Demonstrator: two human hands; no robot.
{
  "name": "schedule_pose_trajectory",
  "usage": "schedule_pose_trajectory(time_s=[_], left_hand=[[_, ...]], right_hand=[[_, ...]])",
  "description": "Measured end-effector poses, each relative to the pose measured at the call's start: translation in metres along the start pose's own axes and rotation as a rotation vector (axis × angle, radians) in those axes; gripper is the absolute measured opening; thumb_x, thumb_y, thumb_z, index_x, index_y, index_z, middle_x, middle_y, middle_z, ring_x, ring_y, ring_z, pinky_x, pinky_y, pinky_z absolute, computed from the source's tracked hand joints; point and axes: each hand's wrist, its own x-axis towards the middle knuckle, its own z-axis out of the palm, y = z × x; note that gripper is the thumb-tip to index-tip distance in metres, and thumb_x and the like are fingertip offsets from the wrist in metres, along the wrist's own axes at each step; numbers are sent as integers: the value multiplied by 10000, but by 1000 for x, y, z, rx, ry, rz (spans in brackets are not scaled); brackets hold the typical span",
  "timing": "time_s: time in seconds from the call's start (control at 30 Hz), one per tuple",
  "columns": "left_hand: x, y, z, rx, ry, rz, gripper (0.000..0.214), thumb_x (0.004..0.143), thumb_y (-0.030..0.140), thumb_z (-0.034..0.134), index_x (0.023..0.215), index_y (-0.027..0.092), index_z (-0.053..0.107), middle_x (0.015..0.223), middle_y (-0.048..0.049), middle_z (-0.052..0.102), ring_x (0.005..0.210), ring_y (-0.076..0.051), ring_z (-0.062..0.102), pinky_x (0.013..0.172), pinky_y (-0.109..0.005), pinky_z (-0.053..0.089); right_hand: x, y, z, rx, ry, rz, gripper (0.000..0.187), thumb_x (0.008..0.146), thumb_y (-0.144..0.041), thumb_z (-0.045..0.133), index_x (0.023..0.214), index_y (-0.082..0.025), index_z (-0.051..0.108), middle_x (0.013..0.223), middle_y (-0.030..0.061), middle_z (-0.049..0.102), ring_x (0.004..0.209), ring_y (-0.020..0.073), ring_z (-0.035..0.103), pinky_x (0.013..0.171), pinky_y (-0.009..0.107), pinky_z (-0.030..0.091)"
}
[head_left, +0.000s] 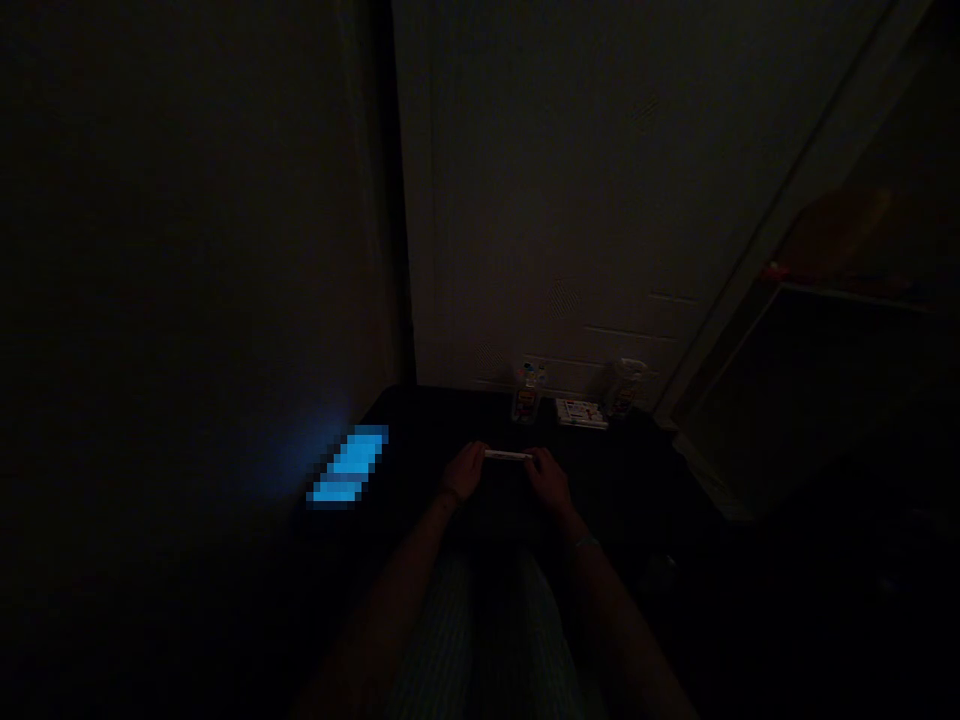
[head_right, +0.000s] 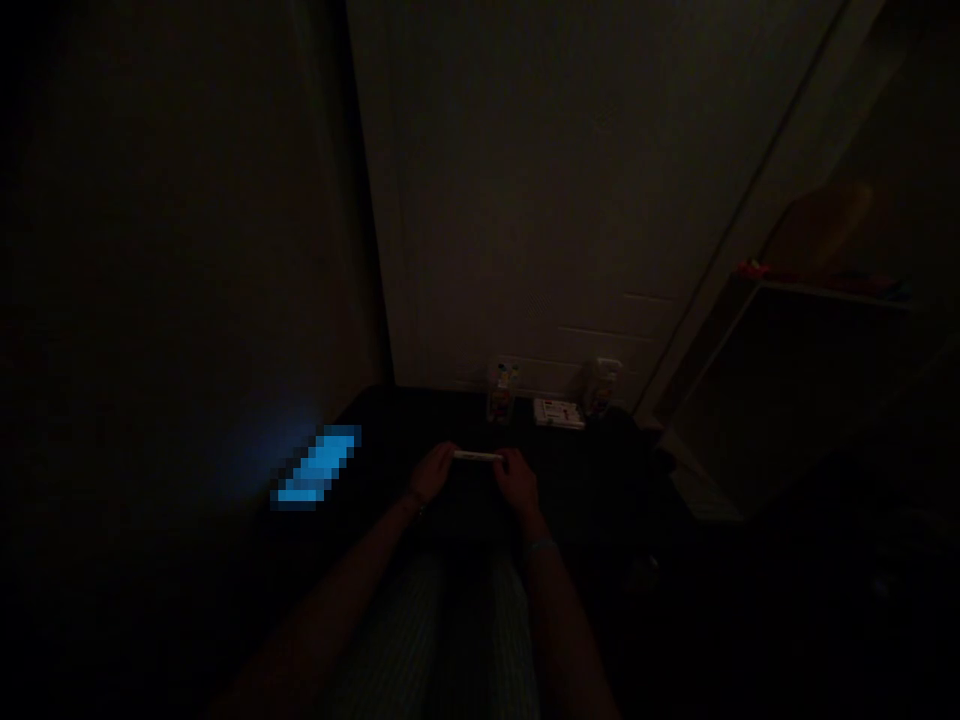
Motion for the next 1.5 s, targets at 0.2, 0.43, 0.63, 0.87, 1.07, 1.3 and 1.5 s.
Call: schedule_pose_trajectory(time_s=[0.2, 0.43, 0.63, 0.87, 1.07, 1.3, 1.5], left_hand=[[1, 1, -1, -3, -11, -12, 329, 867, 318, 204, 950, 225, 509, 964, -12, 533, 897, -106, 498, 841, -248, 378], [1, 2, -2, -2, -21, 0, 330, 863, 333, 202, 937, 234, 508, 950, -7, 538, 865, -108, 504, 802, -246, 392], [1, 4, -3, -11, -9, -24, 322, 860, 332, 214, 940, 233, 509, 957, -6, 541, 882, -111, 507, 815, -249, 388], [1, 5, -4, -12, -1, -12, 325, 860, 331, 216, 915, 231, 520, 917, -8, 549, 851, -112, 513, 795, -248, 394], [2, 4, -2, -15, -1, -37, 321, 861, 326, 213, 911, 227, 514, 932, -8, 544, 863, -113, 507, 796, -247, 391], [1, 7, -4, -35, -6, -13, 315, 860, 307, 219, 910, 222, 518, 929, -6, 543, 878, -110, 499, 825, -244, 380], [1, 6, -1, -15, 10, -24, 327, 862, 330, 213, 904, 223, 519, 901, -8, 544, 837, -112, 505, 791, -244, 388]], right_hand=[[0, 1, -1, -27, -9, -16, 272, 848, -305, 295, 1008, -267, 511, 982, -6, 517, 918, 109, 487, 805, 227, 363], [-1, 0, -1, -46, 8, -3, 246, 834, -253, 327, 987, -262, 520, 959, -4, 524, 903, 110, 487, 814, 227, 362], [-2, -1, -3, -33, 3, -2, 242, 825, -266, 346, 990, -258, 523, 975, -4, 522, 908, 111, 486, 820, 231, 361], [0, 2, 0, -60, 6, -5, 233, 813, -263, 363, 987, -261, 517, 960, -8, 527, 889, 112, 496, 793, 225, 370], [-1, 1, -1, -60, -3, -19, 242, 819, -268, 344, 993, -263, 512, 966, -7, 526, 899, 111, 493, 798, 223, 367], [0, 2, -1, -73, 3, -22, 231, 811, -255, 363, 982, -252, 518, 958, -5, 527, 909, 112, 488, 817, 226, 356], [0, 5, 0, -61, 2, -29, 233, 817, -269, 351, 978, -253, 519, 949, -8, 526, 884, 111, 494, 794, 222, 365]])
